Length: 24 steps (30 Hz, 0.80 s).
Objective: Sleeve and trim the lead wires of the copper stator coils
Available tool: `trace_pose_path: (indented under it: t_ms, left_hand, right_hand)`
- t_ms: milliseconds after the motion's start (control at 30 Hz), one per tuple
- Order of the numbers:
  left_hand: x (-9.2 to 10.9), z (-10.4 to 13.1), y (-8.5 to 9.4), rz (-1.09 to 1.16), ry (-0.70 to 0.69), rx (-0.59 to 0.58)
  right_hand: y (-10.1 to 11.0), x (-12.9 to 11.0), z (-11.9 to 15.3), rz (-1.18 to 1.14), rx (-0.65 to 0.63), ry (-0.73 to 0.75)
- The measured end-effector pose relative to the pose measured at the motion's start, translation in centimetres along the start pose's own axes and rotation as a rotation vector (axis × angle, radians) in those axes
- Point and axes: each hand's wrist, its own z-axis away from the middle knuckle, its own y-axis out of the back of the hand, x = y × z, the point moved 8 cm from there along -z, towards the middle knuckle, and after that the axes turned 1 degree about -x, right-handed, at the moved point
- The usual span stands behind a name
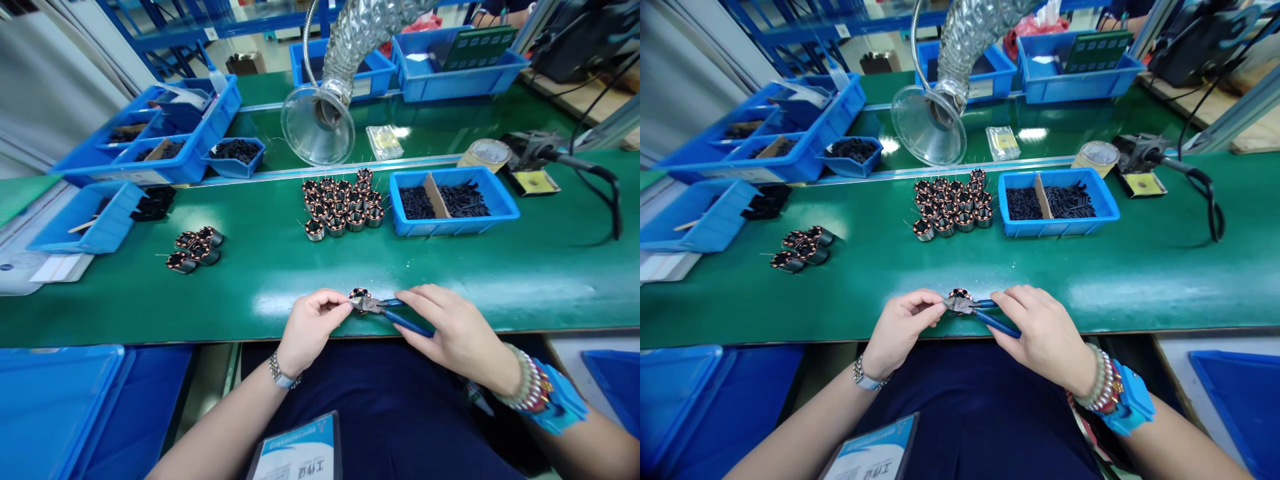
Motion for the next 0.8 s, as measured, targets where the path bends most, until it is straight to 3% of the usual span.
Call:
trace_pose_path:
  t_ms: [233, 300, 400, 500, 567, 667, 733, 800]
  left_hand:
    - [0.3, -0.1, -0.1, -0.036, -0.023, -0.004]
    - [1.1, 0.4, 0.6, -0.118, -0.135, 0.051]
    - [3.0, 2.0, 1.4, -0.411, -0.445, 0.154]
    - [3.2, 3.0, -0.6, -0.734, -0.625, 0.052]
    - [2.5, 2.8, -2.1, -0.878, -0.629, -0.025]
    - [2.1, 2.0, -3.2, -0.981, -0.589, -0.064]
    - [2.4, 1.5, -3.0, -0.982, -0.567, -0.079]
    - [3.0, 0.9, -1.4, -0.957, -0.554, -0.047]
  right_hand:
    - [0.1, -0.1, 0.4, -0.039, 0.086, 0.010]
    - [0.7, 1.0, 0.7, -0.039, 0.115, -0.044]
    - [1.3, 3.0, 1.0, 0.102, 0.062, -0.128]
    - [1.1, 3.9, 1.1, 0.295, -0.081, -0.101]
    - [0.8, 4.0, 1.1, 0.361, -0.144, -0.076]
    - [1.0, 4.1, 1.1, 0.391, -0.140, -0.073]
    - [1.4, 4.6, 1.4, 0.382, -0.093, -0.080]
    - [2.0, 5.9, 2.1, 0.372, -0.031, -0.101]
